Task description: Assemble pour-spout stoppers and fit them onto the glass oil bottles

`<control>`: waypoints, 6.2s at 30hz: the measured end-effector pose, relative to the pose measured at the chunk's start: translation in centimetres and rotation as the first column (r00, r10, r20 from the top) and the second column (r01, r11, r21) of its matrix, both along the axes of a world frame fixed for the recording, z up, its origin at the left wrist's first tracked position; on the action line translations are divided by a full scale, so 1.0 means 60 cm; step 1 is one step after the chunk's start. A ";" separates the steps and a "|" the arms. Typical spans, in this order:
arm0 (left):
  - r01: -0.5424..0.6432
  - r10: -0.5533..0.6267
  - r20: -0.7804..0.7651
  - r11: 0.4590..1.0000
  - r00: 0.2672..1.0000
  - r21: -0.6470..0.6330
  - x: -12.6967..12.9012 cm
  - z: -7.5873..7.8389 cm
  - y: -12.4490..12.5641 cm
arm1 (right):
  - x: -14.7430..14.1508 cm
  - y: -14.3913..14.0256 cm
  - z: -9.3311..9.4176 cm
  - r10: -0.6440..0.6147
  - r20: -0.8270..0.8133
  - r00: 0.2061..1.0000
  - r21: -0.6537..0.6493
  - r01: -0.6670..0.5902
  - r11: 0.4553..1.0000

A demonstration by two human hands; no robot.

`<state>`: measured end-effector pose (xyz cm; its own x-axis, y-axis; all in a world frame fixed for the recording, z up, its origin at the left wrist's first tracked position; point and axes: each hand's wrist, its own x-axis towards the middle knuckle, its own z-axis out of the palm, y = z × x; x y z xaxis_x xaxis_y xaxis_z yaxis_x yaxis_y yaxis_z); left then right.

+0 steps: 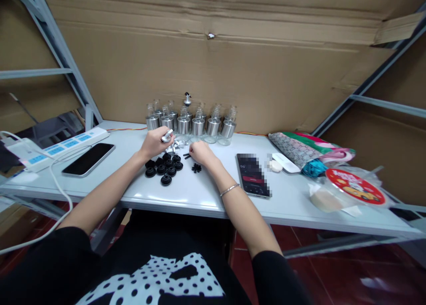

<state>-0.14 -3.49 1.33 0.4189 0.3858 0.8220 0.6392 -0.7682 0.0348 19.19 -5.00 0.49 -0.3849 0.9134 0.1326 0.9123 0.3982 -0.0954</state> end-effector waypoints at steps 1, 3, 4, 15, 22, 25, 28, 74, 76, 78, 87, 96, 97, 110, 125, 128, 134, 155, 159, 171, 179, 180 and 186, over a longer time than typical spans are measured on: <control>0.005 -0.005 0.000 1.000 1.000 0.004 0.000 0.000 0.000 | -0.001 0.001 0.000 0.000 -0.002 1.000 0.003 0.000 1.000; 0.012 -0.012 0.003 1.000 1.000 0.013 0.000 -0.001 0.001 | 0.002 0.004 0.003 0.000 -0.009 1.000 0.012 0.000 1.000; 0.013 -0.013 0.005 1.000 1.000 0.016 0.000 -0.001 0.001 | 0.006 0.006 0.005 -0.006 -0.018 1.000 0.023 0.006 1.000; -0.006 0.006 0.003 1.000 1.000 0.017 -0.001 -0.001 0.002 | 0.058 0.027 0.006 -0.152 -0.099 0.983 0.039 0.157 0.987; -0.017 0.016 -0.011 1.000 1.000 -0.026 -0.001 -0.001 0.001 | 0.058 0.025 0.010 -0.148 -0.059 0.987 -0.015 0.148 0.989; -0.008 0.008 -0.008 0.999 1.000 -0.041 0.000 -0.001 0.002 | 0.067 0.025 0.016 -0.188 -0.052 0.981 -0.001 0.188 0.982; 0.004 -0.005 -0.016 0.997 1.000 -0.075 0.000 -0.002 0.002 | 0.079 0.026 0.016 -0.246 -0.032 0.969 -0.033 0.245 0.969; 0.063 -0.106 -0.170 0.969 0.980 -0.241 0.013 -0.006 -0.013 | -0.011 -0.022 0.030 0.300 -0.523 0.798 0.298 -0.159 0.941; 0.072 -0.114 -0.164 0.968 0.980 -0.241 0.013 -0.005 -0.013 | -0.012 -0.022 0.030 0.281 -0.528 0.802 0.282 -0.147 0.948; 0.081 -0.123 -0.160 0.967 0.979 -0.242 0.012 -0.004 -0.012 | -0.013 -0.021 0.029 0.269 -0.534 0.802 0.275 -0.136 0.952; 0.124 -0.140 -0.071 0.972 0.988 -0.200 0.009 0.002 -0.011 | -0.017 -0.021 0.031 0.306 -0.526 0.793 0.296 -0.167 0.940; 0.092 -0.108 -0.046 0.961 0.993 -0.262 0.003 -0.008 0.000 | -0.023 -0.021 0.034 0.280 -0.485 0.828 0.265 -0.165 0.950; 0.104 -0.117 -0.040 0.963 0.992 -0.247 0.003 -0.009 0.002 | -0.024 -0.023 0.035 0.269 -0.478 0.836 0.252 -0.164 0.954; 0.069 -0.094 -0.089 0.965 0.992 -0.254 0.004 -0.005 -0.003 | -0.027 -0.020 0.030 0.234 -0.471 0.851 0.179 -0.167 0.970; 0.116 -0.156 -0.220 0.976 0.963 -0.183 0.015 -0.005 -0.008 | -0.001 -0.010 0.030 -0.112 -0.807 0.579 -0.351 -0.318 0.881; 0.130 -0.165 -0.172 0.971 0.971 -0.200 0.013 -0.006 -0.006 | 0.008 -0.014 0.035 -0.079 -0.863 0.499 -0.328 -0.434 0.839; 0.107 -0.154 -0.198 0.968 0.968 -0.229 0.013 -0.007 -0.008 | 0.024 -0.022 0.051 -0.010 -0.743 0.669 -0.343 -0.369 0.864; 0.107 -0.161 -0.168 0.950 0.973 -0.292 0.010 -0.004 -0.004 | 0.072 -0.012 0.058 -0.291 -0.163 0.943 -0.677 0.107 0.728; 0.091 -0.152 -0.188 0.950 0.970 -0.297 0.009 -0.003 -0.004 | 0.071 -0.016 0.059 -0.303 -0.166 0.938 -0.687 0.111 0.718; 0.068 -0.124 -0.197 0.960 0.973 -0.270 0.006 0.004 -0.005 | 0.066 -0.013 0.056 -0.262 -0.193 0.946 -0.706 0.052 0.706; 0.067 -0.131 -0.207 0.955 0.969 -0.290 0.007 0.000 -0.003 | 0.050 -0.021 0.059 -0.220 -0.223 0.950 -0.699 0.001 0.715; 0.071 -0.134 -0.201 0.954 0.970 -0.292 0.007 0.000 -0.003 | 0.050 -0.021 0.059 -0.216 -0.224 0.950 -0.695 -0.001 0.719; 0.090 -0.154 -0.188 0.947 0.970 -0.310 0.009 0.000 -0.006 | 0.037 -0.018 0.050 -0.088 -0.207 0.974 -0.590 -0.053 0.806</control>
<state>0.41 -3.86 1.31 0.6262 0.5340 0.5681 0.5588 -0.8155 0.1505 21.42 -6.10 3.51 -0.3944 0.8473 -0.3557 0.8469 0.1849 -0.4986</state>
